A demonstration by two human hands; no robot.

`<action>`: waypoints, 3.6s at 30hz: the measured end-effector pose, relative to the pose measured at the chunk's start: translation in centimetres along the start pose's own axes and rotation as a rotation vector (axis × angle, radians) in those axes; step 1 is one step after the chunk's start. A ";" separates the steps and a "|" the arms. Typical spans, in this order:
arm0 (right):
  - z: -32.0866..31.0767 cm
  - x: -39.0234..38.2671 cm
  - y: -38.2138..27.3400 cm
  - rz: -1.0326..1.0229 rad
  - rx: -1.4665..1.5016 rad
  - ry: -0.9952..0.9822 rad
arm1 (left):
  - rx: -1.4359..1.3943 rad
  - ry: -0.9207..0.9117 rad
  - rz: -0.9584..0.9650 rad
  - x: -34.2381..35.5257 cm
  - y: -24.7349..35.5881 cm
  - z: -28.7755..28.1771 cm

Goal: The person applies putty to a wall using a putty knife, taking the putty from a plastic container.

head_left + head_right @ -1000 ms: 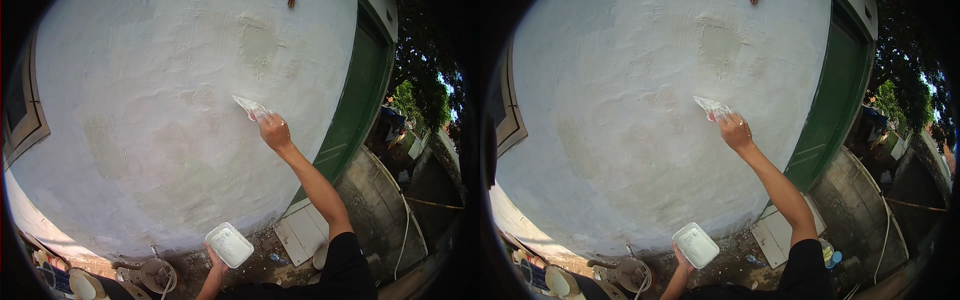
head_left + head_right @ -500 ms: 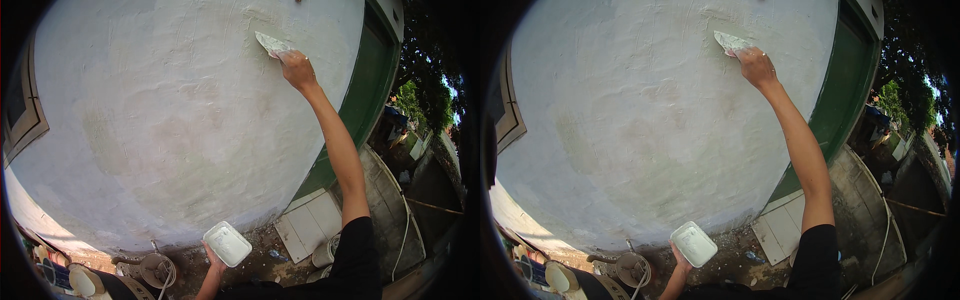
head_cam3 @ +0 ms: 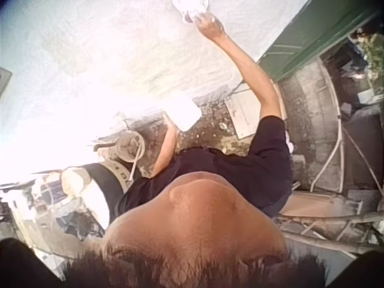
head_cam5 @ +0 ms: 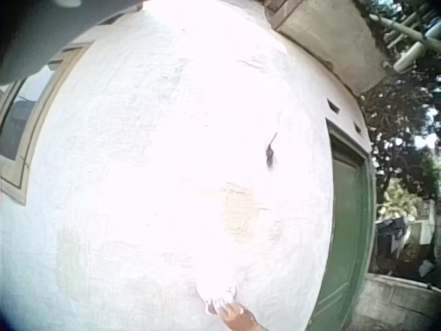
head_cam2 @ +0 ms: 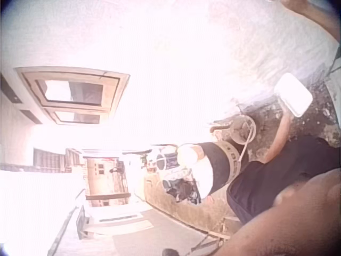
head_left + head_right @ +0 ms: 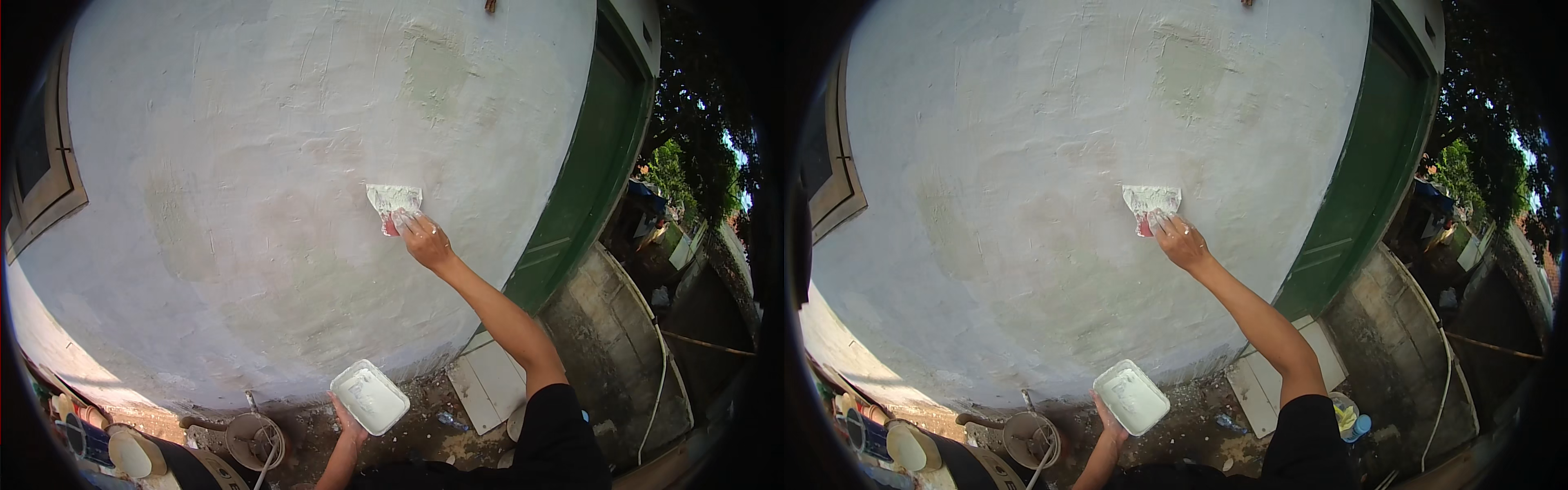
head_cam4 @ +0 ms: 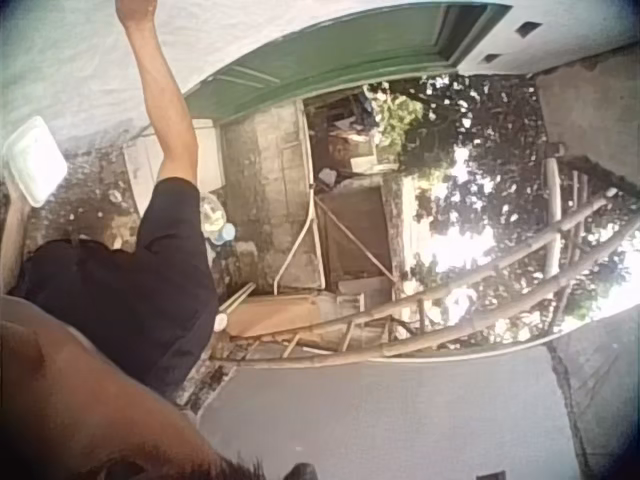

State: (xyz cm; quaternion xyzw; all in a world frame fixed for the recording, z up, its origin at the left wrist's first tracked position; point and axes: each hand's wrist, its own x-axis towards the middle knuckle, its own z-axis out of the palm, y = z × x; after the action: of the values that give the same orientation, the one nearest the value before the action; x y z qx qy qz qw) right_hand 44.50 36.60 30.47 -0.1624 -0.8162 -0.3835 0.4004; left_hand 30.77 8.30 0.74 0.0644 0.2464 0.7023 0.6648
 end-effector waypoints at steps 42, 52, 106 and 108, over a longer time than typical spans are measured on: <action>-9.8 9.8 10.8 0.828 0.235 0.225 | 0.000 0.016 0.008 -2.4 -0.9 0.4; -7.8 11.9 13.5 0.185 -0.080 0.153 | 0.021 -0.017 0.040 -2.2 -0.2 0.0; -9.4 16.3 18.9 -0.022 -0.138 0.265 | -0.030 0.010 0.050 -0.6 -0.4 0.1; -9.2 15.7 18.4 0.005 -0.161 0.182 | -0.033 0.005 0.049 -0.5 -0.5 0.0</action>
State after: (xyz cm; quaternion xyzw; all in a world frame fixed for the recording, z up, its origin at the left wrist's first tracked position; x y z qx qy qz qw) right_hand 50.07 41.00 55.41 -0.1606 -0.7428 -0.4600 0.4592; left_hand 31.27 7.82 0.63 0.0579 0.2347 0.7226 0.6476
